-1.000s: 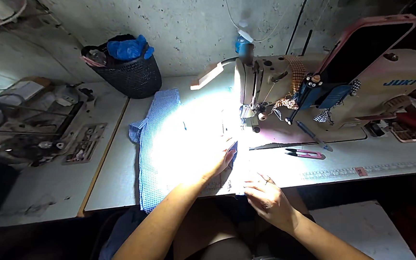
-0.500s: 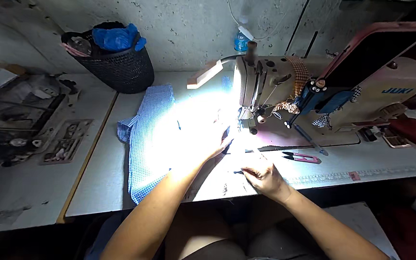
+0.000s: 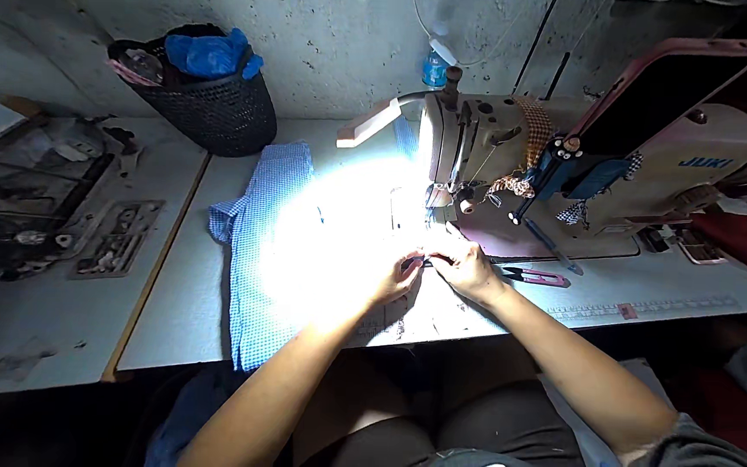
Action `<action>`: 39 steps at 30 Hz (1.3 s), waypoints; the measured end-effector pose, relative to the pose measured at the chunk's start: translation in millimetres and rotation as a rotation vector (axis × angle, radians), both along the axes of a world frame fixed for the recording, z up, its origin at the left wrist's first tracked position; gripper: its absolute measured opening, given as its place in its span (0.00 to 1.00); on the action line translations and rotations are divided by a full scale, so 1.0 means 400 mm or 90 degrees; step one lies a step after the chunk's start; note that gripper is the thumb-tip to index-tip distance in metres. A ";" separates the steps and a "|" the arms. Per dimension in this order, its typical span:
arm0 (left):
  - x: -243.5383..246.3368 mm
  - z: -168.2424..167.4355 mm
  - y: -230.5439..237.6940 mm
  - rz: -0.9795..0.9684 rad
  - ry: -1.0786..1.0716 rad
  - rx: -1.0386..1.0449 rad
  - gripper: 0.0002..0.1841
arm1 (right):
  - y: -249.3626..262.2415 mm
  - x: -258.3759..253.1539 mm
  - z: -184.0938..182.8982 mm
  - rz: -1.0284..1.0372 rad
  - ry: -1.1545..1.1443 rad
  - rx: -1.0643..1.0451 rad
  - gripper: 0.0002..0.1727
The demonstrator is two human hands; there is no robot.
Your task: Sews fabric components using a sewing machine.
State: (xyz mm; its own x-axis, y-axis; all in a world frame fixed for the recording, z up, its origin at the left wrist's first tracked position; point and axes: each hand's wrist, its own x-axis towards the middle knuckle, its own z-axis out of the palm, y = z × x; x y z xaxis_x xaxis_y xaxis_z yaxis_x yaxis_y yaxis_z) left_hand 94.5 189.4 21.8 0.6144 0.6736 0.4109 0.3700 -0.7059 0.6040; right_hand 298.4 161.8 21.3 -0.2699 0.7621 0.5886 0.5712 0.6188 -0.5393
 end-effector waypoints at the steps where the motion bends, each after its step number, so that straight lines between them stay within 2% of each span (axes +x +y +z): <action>1: -0.002 -0.012 0.007 -0.005 -0.011 0.033 0.11 | 0.007 0.000 0.000 -0.003 -0.004 0.002 0.08; 5: 0.006 -0.024 0.029 -0.013 0.015 0.095 0.12 | 0.017 -0.001 -0.007 -0.021 -0.009 0.011 0.09; 9: 0.015 -0.021 0.050 0.008 0.068 0.152 0.13 | -0.036 0.033 0.025 -0.076 -0.075 0.005 0.12; 13: 0.024 -0.024 0.068 0.013 0.060 0.172 0.13 | -0.127 0.175 0.076 -0.327 -0.109 0.029 0.12; 16: 0.027 -0.006 0.070 0.009 0.090 0.135 0.12 | -0.177 0.327 0.110 -0.511 -0.110 0.059 0.16; 18: 0.034 0.030 0.054 0.025 0.139 0.094 0.13 | -0.183 0.419 0.107 -0.588 -0.142 0.091 0.20; 21: 0.050 0.087 0.035 0.046 0.223 -0.001 0.13 | -0.178 0.491 0.088 -0.602 -0.200 0.060 0.25; 24: 0.039 0.002 0.080 0.024 0.117 0.099 0.12 | -0.168 0.510 0.054 -0.588 -0.203 0.052 0.23; 26: 0.038 -0.014 0.092 0.018 0.096 0.123 0.13 | -0.166 0.507 0.033 -0.586 -0.182 0.066 0.24; 29: 0.042 0.006 0.094 0.027 0.120 0.129 0.13 | -0.161 0.495 0.012 -0.593 -0.158 0.080 0.26; 33: 0.065 0.111 0.054 0.073 0.199 0.020 0.13 | -0.159 0.492 0.008 -0.610 -0.166 0.090 0.26; 39: 0.063 0.107 0.086 0.073 0.169 0.072 0.13 | -0.157 0.494 0.003 -0.624 -0.175 0.095 0.26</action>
